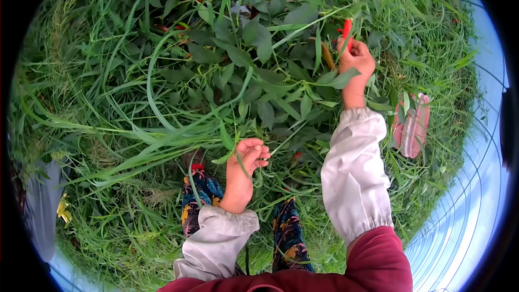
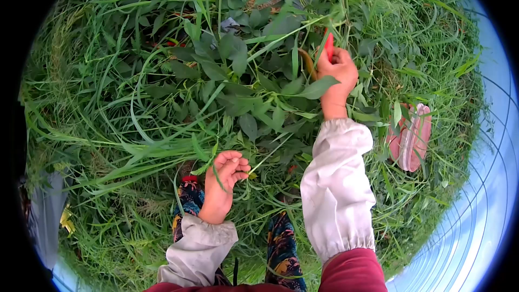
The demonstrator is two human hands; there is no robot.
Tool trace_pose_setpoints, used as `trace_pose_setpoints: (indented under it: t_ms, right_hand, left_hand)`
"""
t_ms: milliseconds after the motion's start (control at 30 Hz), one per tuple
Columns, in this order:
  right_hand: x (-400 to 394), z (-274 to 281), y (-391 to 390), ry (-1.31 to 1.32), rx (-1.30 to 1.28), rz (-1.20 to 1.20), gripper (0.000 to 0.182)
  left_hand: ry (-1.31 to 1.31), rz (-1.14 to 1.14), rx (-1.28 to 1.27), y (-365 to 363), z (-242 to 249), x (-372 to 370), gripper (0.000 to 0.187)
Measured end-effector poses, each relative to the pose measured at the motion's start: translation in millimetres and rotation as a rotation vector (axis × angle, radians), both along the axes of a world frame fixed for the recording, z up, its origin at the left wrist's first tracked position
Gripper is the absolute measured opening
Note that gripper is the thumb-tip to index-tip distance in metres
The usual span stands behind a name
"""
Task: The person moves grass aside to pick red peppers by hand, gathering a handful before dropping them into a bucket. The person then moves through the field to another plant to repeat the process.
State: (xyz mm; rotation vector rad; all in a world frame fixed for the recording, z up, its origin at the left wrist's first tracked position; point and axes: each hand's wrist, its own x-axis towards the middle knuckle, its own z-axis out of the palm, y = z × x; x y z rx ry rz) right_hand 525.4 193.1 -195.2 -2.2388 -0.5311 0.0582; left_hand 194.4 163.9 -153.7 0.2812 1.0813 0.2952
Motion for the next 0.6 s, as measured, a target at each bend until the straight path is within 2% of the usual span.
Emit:
trace_pose_setpoints:
  t_ms: [100,167,233,267,300,367,433,500,567,600]
  right_hand:
    - [-46,44,4,-0.114,-0.074,0.141,0.023]
    - [-56,41,-6,-0.735,-0.129,0.468,0.014]
    - [-99,80,-23,-0.383,-0.504,0.696,0.01]
    - [-123,89,-26,-0.359,-0.579,0.755,0.01]
    - [-145,95,-28,-0.335,-0.658,0.812,0.011]
    - [-174,103,-40,-0.24,-0.368,1.099,0.012]
    - [-199,91,-53,-0.102,-0.335,1.114,0.015]
    - [-194,106,-53,-0.013,-0.434,1.148,0.019]
    - [-177,141,-34,0.049,-0.312,1.312,0.022]
    - [-166,149,-19,-0.096,-0.096,1.207,0.019]
  left_hand:
    - [-0.001,0.0,0.0,1,0,2,0.018]
    - [-0.013,0.006,0.006,3,2,4,0.018]
    - [-0.033,-0.002,0.037,6,4,5,0.021]
    - [-0.03,-0.005,0.033,7,6,6,0.021]
    - [-0.133,0.067,0.041,8,10,9,0.023]
    - [-0.252,0.132,0.048,7,11,12,0.025]
    - [-0.208,0.17,0.0,4,8,6,0.032]
    - [-0.153,0.146,-0.047,7,6,4,0.032]
    - [-0.16,0.361,-0.249,2,-7,-5,0.029]
    - [-0.011,0.433,-0.234,-1,-15,-1,0.026]
